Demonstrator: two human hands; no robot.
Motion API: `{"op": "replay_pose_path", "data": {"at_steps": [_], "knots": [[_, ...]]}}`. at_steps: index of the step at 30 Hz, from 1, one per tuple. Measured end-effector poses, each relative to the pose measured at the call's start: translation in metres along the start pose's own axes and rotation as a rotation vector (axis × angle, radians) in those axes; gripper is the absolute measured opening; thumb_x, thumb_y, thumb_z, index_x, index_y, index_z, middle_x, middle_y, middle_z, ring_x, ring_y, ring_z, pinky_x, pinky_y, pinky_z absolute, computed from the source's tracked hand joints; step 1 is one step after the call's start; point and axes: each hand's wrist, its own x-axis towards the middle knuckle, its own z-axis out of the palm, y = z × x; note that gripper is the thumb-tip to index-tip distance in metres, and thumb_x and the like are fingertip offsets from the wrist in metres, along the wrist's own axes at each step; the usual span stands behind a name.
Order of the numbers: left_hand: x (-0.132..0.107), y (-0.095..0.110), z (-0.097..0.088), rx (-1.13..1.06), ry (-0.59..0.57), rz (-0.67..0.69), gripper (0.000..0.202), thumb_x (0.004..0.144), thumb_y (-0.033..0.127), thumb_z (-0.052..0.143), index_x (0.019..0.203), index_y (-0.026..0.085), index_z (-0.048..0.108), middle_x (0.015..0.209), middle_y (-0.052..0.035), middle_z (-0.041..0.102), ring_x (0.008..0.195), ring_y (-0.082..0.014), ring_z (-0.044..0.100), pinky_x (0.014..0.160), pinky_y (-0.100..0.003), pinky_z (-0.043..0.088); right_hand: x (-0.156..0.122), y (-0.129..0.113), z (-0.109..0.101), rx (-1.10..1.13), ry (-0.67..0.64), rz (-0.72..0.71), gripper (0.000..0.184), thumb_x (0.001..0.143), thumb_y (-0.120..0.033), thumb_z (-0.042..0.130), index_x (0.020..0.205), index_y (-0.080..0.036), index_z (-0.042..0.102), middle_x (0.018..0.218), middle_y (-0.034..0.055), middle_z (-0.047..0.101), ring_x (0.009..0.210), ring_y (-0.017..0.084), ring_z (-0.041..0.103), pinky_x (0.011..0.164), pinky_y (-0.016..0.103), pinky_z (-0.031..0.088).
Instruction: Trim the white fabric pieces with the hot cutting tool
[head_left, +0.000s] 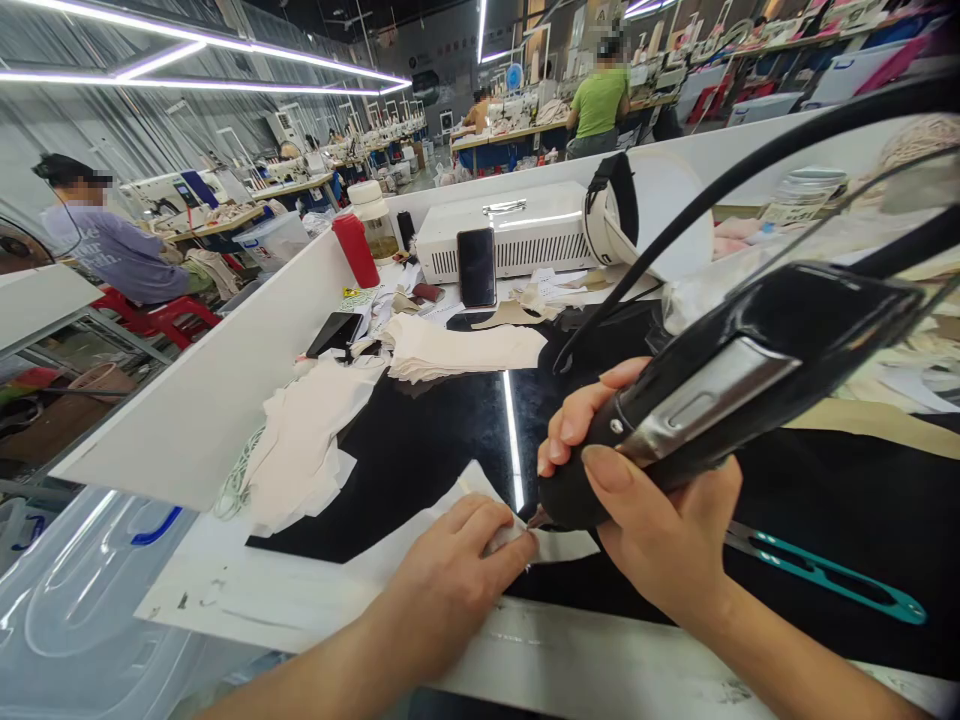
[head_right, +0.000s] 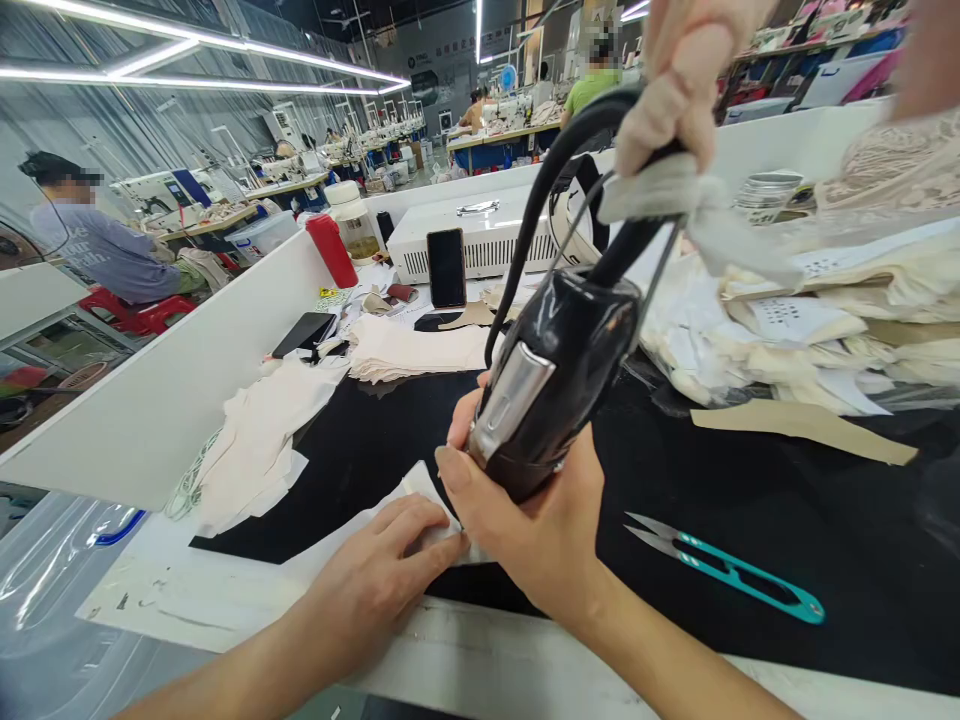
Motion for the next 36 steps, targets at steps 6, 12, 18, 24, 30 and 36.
{"op": "replay_pose_path", "data": {"at_steps": [6, 12, 18, 24, 30, 36], "knots": [[-0.002, 0.001, 0.002, -0.004, 0.024, -0.034, 0.039, 0.109, -0.003, 0.054, 0.137, 0.018, 0.071, 0.117, -0.0088, 0.068, 0.105, -0.0214, 0.067, 0.094, -0.031, 0.066, 0.002, -0.001, 0.003, 0.043, -0.005, 0.034, 0.047, 0.09, -0.052, 0.101, 0.117, -0.033, 0.066, 0.084, -0.005, 0.073, 0.06, 0.017, 0.067, 0.052, 0.033, 0.06], [-0.003, 0.001, 0.003, -0.016, 0.036, -0.046, 0.039, 0.108, -0.004, 0.056, 0.137, 0.018, 0.072, 0.118, -0.0092, 0.068, 0.104, -0.0212, 0.067, 0.091, -0.03, 0.065, 0.003, 0.007, 0.008, 0.018, 0.0, 0.003, 0.045, 0.091, -0.049, 0.099, 0.117, -0.032, 0.066, 0.085, -0.0054, 0.073, 0.065, 0.017, 0.068, 0.058, 0.033, 0.063], [-0.001, 0.001, -0.001, -0.029, 0.005, -0.055, 0.037, 0.11, -0.003, 0.052, 0.133, 0.017, 0.072, 0.114, -0.0085, 0.071, 0.1, -0.022, 0.07, 0.09, -0.033, 0.068, 0.005, 0.009, 0.006, 0.041, -0.024, 0.014, 0.041, 0.092, -0.05, 0.099, 0.11, -0.031, 0.066, 0.087, -0.0063, 0.073, 0.069, 0.015, 0.067, 0.062, 0.03, 0.064], [0.012, -0.031, -0.008, -0.046, -0.002, -0.083, 0.026, 0.114, 0.004, 0.06, 0.131, 0.016, 0.075, 0.124, -0.0107, 0.078, 0.112, -0.0224, 0.077, 0.102, -0.037, 0.069, 0.024, -0.002, -0.017, -0.179, 0.014, -0.061, 0.053, 0.083, -0.056, 0.105, 0.115, -0.034, 0.07, 0.096, -0.0036, 0.077, 0.078, 0.02, 0.073, 0.071, 0.036, 0.066], [0.037, -0.055, -0.02, -0.079, -0.172, -0.002, 0.005, 0.113, 0.016, 0.077, 0.112, 0.02, 0.08, 0.119, -0.0058, 0.08, 0.114, -0.0204, 0.077, 0.104, -0.032, 0.065, 0.021, -0.01, -0.055, -0.302, 0.208, -0.263, 0.059, 0.079, -0.032, 0.108, 0.129, -0.039, 0.077, 0.124, -0.0007, 0.075, 0.11, 0.02, 0.072, 0.101, 0.034, 0.061], [0.044, -0.052, -0.017, -0.014, -0.271, -0.012, 0.02, 0.113, 0.009, 0.068, 0.095, 0.018, 0.068, 0.11, -0.0066, 0.075, 0.104, -0.0216, 0.073, 0.096, -0.033, 0.061, -0.021, -0.003, -0.097, -0.706, 0.098, -0.16, 0.015, 0.099, -0.049, 0.088, 0.105, -0.036, 0.085, 0.092, 0.0031, 0.082, 0.08, 0.027, 0.077, 0.076, 0.043, 0.068]]}}
